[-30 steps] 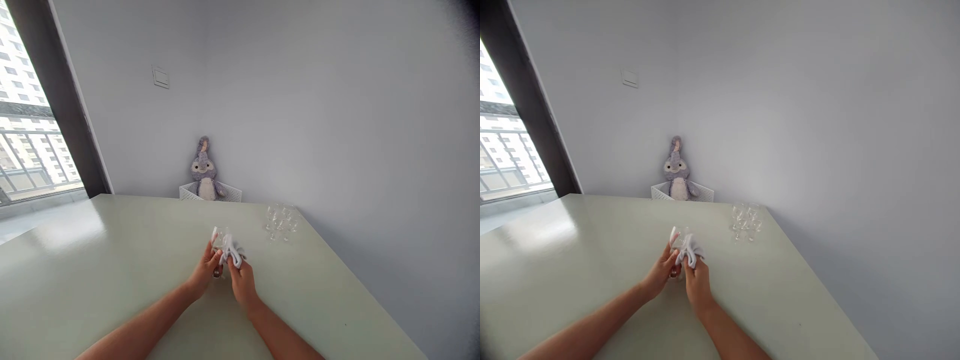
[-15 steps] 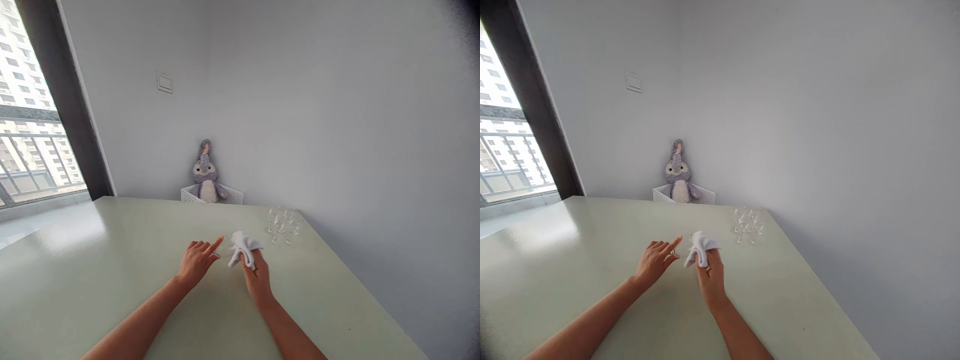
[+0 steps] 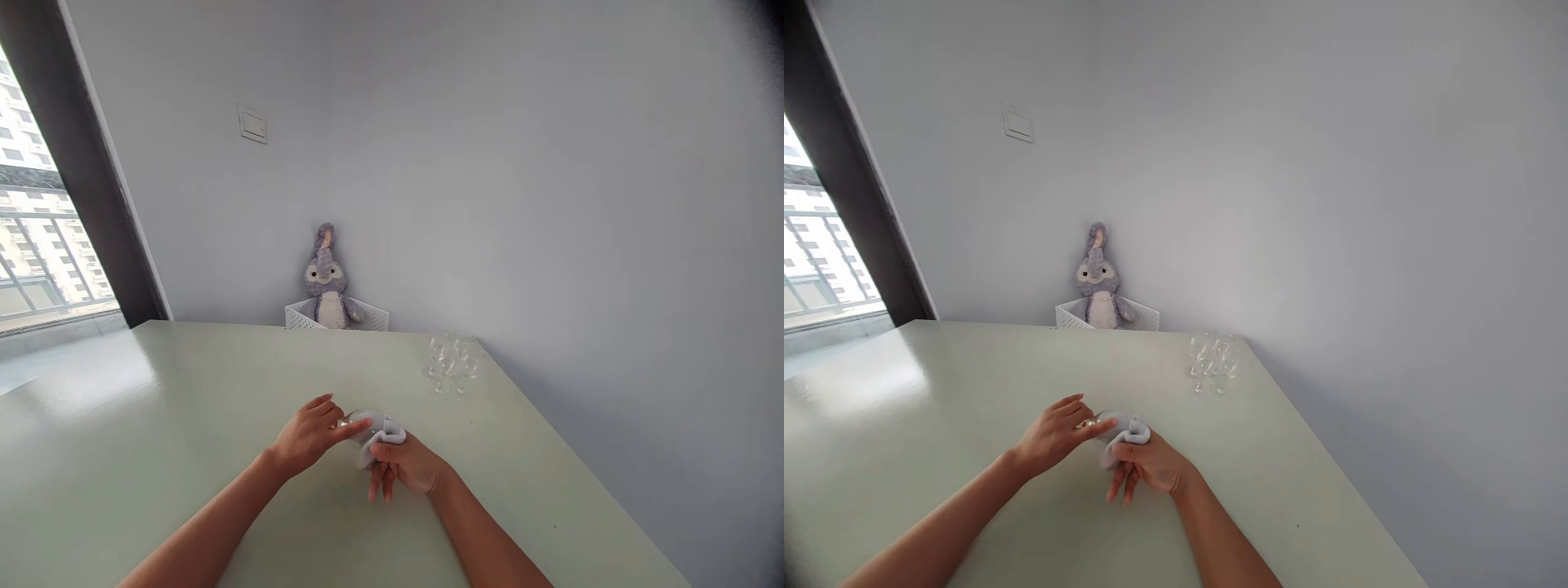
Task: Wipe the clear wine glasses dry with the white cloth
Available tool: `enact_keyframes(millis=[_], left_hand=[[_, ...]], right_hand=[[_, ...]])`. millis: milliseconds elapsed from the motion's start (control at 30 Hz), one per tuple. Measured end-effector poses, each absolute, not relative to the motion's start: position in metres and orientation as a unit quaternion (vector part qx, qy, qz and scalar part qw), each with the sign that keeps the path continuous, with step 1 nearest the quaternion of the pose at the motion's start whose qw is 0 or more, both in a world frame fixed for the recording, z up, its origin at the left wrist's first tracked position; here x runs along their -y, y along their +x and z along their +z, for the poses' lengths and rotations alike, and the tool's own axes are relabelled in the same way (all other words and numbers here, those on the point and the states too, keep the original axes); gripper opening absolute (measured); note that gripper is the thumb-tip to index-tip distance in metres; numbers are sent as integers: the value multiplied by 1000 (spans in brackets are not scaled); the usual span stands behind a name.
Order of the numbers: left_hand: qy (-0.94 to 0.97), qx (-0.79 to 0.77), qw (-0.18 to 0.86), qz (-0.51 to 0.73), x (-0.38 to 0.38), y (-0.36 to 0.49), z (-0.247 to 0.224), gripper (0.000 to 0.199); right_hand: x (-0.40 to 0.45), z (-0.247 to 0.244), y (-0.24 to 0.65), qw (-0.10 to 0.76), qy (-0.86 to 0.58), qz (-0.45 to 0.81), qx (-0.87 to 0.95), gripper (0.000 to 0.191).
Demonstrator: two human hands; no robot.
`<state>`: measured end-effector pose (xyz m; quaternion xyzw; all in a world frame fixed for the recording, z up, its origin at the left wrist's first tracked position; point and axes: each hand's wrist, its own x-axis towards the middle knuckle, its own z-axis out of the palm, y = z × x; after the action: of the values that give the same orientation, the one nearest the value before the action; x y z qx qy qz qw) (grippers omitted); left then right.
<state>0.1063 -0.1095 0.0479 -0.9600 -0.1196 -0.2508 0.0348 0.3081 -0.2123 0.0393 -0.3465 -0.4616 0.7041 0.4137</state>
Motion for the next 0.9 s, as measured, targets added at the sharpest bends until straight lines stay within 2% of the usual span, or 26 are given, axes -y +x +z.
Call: enact_keyframes(millis=[100,333,400,500,567,633,700,767,800,900], left_hand=[[-962,120,38,-243,109,106,45,47],[-932,232,-25,-276,104,109,42,39],[-899,304,-98,-301,103,112,40,44],[-778,418,-305,-356,102,118,39,47],[-665,432,-455,-405,100,120,40,51],[-582,399,-543,-455,99,122,43,54],[-545,371,-565,-497,98,122,47,56],[-535,372,-555,-517,100,121,51,58],[-541,380,-542,-519,102,121,52,58],[-615,389,-464,-505,114,125,53,53]], right_hand=[[210,35,308,420,-338,706,459,47],[212,51,294,567,-363,614,411,38],[214,57,291,612,-374,568,404,38],[219,62,286,677,-409,473,389,37],[224,62,283,656,-449,419,439,32],[229,63,279,562,-471,397,552,28],[233,64,277,445,-466,397,654,46],[233,65,279,389,-463,400,689,65],[231,65,280,396,-469,398,682,64],[222,60,284,490,-492,347,631,37]])
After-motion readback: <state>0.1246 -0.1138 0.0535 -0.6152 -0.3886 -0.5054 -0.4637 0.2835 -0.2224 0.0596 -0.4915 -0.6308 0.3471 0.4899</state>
